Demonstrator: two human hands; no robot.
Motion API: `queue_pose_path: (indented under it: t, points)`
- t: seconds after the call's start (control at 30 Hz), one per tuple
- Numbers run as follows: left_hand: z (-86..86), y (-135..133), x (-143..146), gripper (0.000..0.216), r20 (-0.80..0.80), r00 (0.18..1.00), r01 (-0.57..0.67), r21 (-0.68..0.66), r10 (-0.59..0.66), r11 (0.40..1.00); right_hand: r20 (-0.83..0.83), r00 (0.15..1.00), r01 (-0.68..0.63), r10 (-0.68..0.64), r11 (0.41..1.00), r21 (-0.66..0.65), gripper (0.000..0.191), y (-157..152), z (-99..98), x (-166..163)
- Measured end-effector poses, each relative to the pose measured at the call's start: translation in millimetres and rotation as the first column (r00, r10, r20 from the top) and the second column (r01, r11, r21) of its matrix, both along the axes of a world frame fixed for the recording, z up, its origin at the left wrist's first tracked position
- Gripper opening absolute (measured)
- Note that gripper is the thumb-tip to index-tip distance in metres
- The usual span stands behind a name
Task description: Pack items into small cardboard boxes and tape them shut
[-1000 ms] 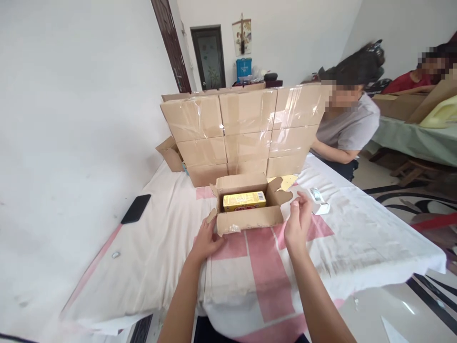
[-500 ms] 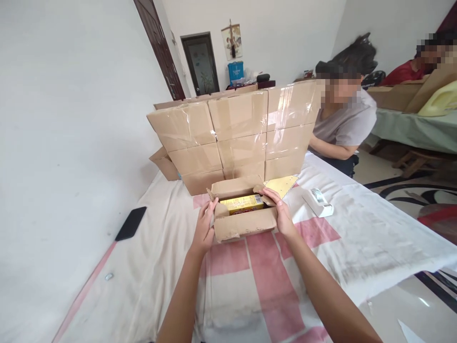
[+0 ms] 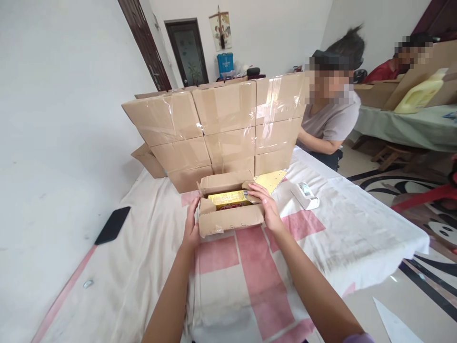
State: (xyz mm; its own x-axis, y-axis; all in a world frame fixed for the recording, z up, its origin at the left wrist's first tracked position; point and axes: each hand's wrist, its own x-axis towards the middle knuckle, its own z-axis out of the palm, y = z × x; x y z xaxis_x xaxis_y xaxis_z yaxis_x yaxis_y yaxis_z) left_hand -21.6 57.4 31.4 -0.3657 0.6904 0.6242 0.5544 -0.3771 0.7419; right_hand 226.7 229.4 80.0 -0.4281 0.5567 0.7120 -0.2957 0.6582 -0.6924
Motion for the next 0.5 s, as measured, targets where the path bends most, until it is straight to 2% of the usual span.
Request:
queue_pose_path:
  t: [0.17, 0.27, 0.37, 0.5]
  points:
    - [15.6, 3.4, -5.0, 0.067, -0.012, 1.000, 0.018, -0.026, -0.018, 0.999, -0.023, 1.000, -0.011, 0.010, 1.000, -0.009, 0.048, 2.9, 0.7, 0.7]
    - [24.8, 9.6, -9.5, 0.060, -0.090, 0.996, 0.016, -0.027, -0.019, 0.999, -0.040, 0.999, -0.004, 0.004, 1.000, -0.020, 0.048, 2.9, 1.4, 2.1]
    - [22.0, 16.1, -8.8, 0.052, -0.133, 0.991, -0.031, 0.021, 0.033, 0.999, -0.047, 0.999, -0.008, 0.006, 0.999, -0.032, 0.047, 3.7, 0.6, 3.0]
    - [11.6, 15.7, 4.6, 0.052, -0.120, 0.985, -0.114, 0.099, 0.126, 0.989, -0.060, 0.998, -0.021, 0.019, 0.999, -0.042, 0.049, 2.7, 0.8, 4.2]
